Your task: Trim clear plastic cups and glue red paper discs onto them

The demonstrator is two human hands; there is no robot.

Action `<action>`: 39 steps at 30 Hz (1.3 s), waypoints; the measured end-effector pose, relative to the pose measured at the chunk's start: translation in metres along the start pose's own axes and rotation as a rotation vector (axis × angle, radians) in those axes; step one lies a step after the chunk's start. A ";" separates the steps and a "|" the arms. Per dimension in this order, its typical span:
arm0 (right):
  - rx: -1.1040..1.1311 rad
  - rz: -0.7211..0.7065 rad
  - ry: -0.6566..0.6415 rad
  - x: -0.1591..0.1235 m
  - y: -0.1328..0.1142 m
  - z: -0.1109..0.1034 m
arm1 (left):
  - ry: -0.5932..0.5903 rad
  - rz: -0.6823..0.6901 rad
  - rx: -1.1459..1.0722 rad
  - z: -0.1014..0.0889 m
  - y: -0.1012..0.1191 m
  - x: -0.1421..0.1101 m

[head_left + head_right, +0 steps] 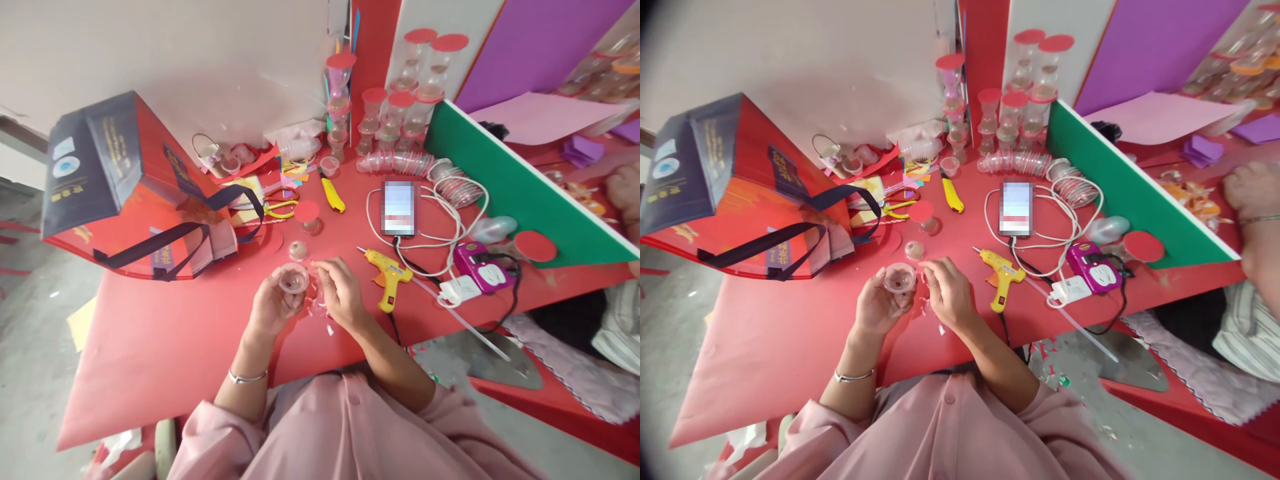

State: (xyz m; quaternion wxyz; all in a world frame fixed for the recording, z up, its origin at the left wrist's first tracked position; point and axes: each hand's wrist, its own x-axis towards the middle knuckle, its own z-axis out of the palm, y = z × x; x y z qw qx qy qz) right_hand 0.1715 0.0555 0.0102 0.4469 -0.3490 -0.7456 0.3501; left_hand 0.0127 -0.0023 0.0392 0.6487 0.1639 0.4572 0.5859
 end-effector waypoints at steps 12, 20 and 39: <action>-0.130 -0.146 0.038 0.001 0.000 0.002 | 0.092 -0.002 0.011 0.005 -0.003 -0.002; -0.184 -0.155 0.053 0.001 -0.001 0.004 | 0.041 0.044 0.044 0.006 -0.004 -0.002; -0.051 -0.031 0.005 0.001 -0.005 -0.003 | 0.129 0.043 -0.043 0.009 0.003 -0.001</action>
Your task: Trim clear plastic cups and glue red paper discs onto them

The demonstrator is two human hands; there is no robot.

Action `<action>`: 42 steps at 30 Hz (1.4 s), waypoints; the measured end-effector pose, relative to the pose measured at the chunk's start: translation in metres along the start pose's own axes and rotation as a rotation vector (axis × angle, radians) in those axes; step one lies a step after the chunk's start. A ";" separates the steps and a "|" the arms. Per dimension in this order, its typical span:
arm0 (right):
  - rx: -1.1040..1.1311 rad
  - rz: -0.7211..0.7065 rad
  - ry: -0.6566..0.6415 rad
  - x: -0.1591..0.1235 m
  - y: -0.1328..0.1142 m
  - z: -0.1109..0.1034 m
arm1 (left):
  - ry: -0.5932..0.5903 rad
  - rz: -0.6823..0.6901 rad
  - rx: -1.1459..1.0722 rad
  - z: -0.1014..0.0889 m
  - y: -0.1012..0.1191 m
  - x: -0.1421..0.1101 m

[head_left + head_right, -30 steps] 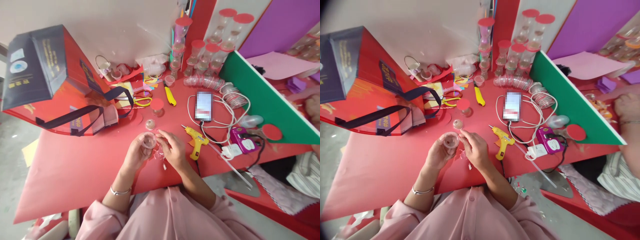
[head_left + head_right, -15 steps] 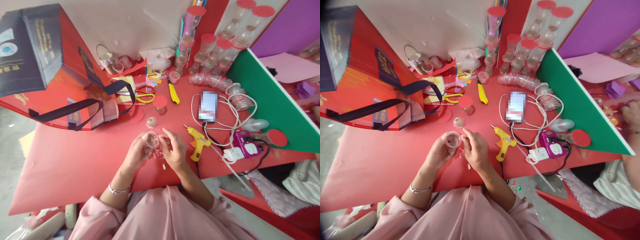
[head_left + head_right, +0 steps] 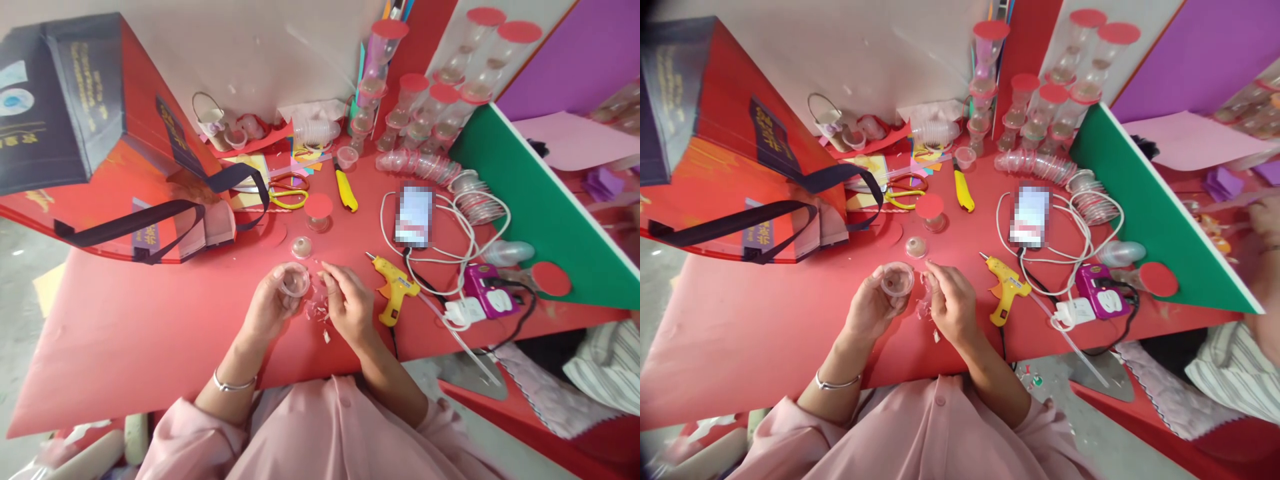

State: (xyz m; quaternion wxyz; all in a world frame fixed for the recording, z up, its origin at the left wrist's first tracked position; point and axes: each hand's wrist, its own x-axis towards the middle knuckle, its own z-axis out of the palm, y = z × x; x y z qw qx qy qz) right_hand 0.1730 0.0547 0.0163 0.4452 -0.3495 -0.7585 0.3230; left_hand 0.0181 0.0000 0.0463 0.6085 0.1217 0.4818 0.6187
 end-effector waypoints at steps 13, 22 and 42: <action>-0.073 0.074 -0.007 -0.010 -0.002 -0.006 | 0.031 -0.007 0.020 0.002 0.000 0.000; 0.005 0.086 0.044 -0.011 0.003 -0.006 | 0.027 -0.078 -0.004 -0.001 0.000 0.002; 0.491 0.416 -0.060 -0.014 0.005 -0.011 | -0.240 -0.093 -0.068 -0.007 -0.003 0.002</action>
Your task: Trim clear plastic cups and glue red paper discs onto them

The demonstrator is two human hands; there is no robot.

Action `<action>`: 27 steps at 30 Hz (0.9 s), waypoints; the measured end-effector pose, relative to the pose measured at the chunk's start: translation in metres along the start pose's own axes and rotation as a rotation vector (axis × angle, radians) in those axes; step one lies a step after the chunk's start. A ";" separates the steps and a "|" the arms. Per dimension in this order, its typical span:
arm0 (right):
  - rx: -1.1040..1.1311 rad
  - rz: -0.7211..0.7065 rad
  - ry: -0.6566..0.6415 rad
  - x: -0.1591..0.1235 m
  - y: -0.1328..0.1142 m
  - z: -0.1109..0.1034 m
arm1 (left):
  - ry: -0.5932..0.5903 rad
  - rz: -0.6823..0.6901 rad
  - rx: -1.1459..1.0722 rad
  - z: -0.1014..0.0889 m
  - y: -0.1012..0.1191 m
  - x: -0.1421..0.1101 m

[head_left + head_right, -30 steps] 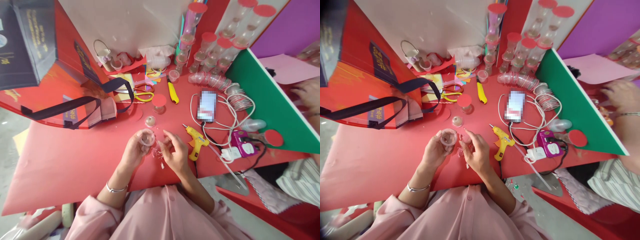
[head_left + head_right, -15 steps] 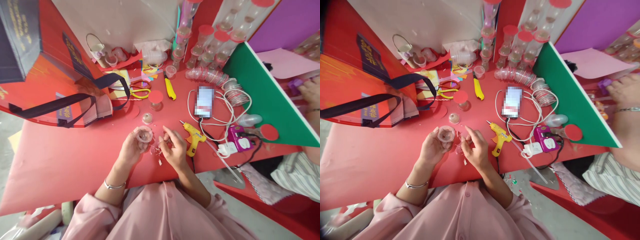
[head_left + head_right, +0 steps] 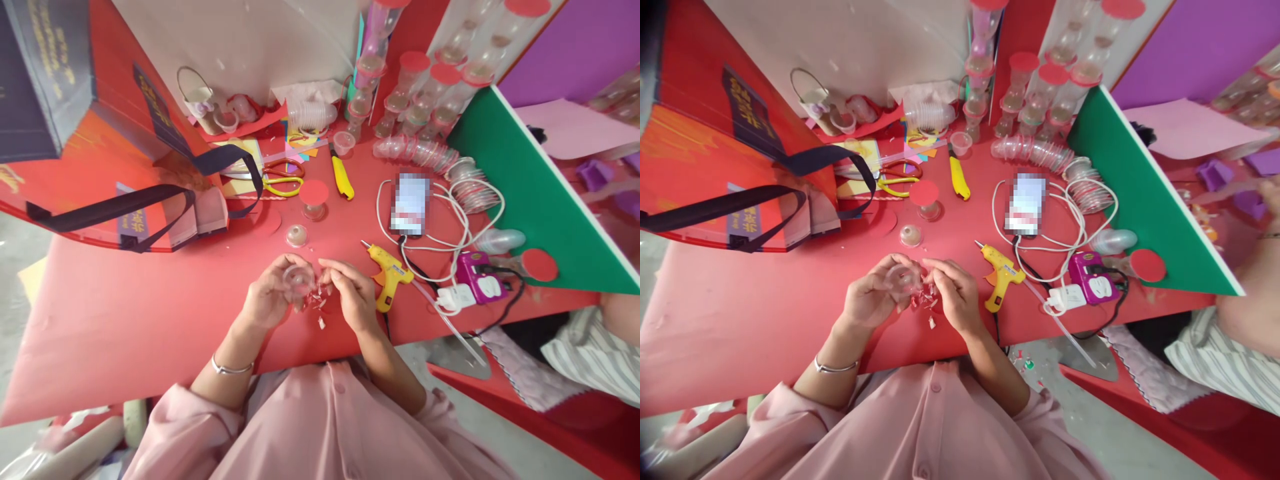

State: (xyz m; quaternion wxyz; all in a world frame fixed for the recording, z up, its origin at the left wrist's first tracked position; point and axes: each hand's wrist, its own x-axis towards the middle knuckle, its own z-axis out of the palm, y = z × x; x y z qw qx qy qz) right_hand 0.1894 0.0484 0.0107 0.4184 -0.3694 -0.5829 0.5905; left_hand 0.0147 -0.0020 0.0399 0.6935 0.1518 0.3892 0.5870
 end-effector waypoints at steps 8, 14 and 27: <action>0.459 0.329 -0.081 0.005 0.001 0.001 | 0.056 0.012 0.266 0.004 -0.016 -0.001; 0.480 0.346 -0.134 0.003 0.000 0.004 | 0.023 0.064 0.314 0.009 -0.023 -0.002; 0.452 0.372 -0.166 0.000 0.003 0.006 | -0.011 0.057 0.233 0.004 -0.025 0.000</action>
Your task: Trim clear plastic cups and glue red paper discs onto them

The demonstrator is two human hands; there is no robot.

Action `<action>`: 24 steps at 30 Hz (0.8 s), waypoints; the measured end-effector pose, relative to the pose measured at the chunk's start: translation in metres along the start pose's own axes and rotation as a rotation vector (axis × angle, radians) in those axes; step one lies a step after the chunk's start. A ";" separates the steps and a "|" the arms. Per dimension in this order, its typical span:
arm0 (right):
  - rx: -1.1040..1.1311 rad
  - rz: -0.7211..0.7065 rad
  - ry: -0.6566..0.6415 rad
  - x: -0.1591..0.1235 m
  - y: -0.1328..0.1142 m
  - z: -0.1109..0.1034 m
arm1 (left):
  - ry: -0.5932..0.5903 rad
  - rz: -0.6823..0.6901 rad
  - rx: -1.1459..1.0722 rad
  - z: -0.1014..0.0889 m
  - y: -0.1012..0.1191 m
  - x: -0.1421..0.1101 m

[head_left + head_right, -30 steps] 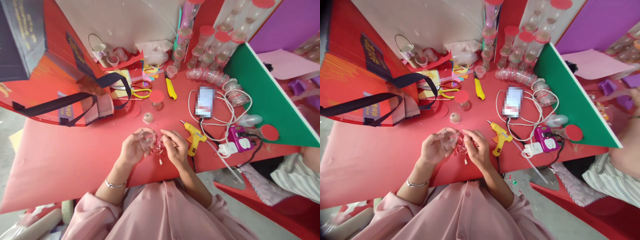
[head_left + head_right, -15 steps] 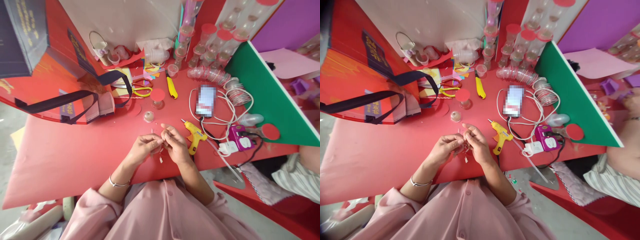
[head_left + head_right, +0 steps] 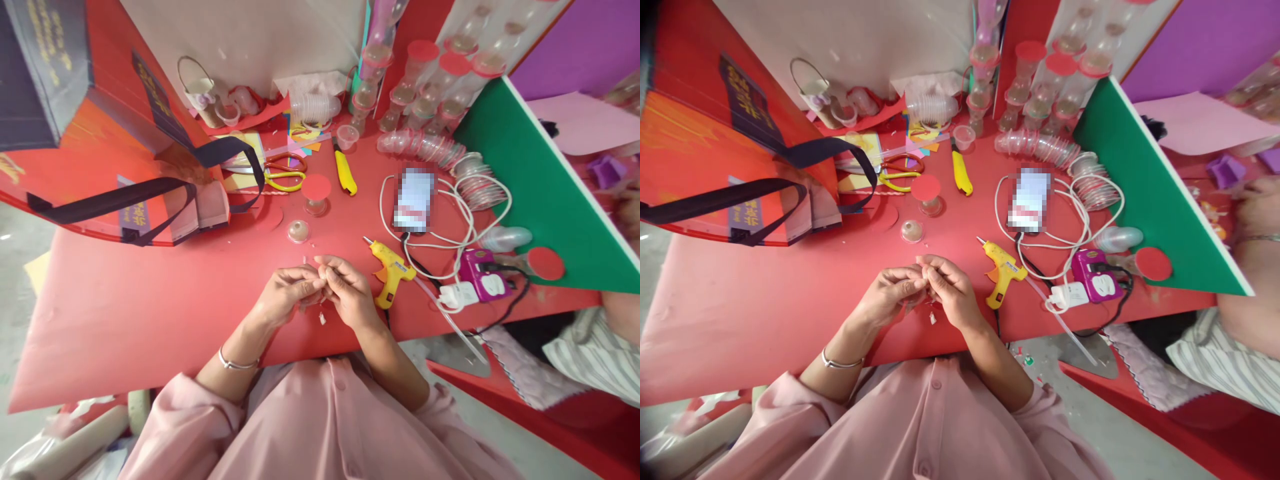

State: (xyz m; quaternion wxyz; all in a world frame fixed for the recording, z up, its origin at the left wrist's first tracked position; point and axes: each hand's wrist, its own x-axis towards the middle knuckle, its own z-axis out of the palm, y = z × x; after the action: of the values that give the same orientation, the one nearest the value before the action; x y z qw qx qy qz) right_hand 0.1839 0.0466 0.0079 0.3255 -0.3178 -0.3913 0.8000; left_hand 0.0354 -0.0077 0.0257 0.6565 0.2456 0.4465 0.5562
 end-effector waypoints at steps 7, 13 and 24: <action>0.010 0.031 -0.001 -0.001 -0.005 0.000 | 0.008 -0.017 -0.044 -0.002 0.000 0.001; -0.071 -0.087 -0.057 -0.003 0.003 -0.005 | -0.034 -0.061 -0.036 -0.005 0.003 0.000; -0.101 -0.092 -0.087 -0.002 0.008 -0.012 | -0.074 -0.133 -0.095 -0.008 0.003 0.001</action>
State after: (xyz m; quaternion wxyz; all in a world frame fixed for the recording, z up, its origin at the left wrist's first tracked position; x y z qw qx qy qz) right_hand 0.1922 0.0456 -0.0044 0.3283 -0.2803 -0.4593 0.7763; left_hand 0.0269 -0.0076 0.0238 0.7189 0.2043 0.4102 0.5227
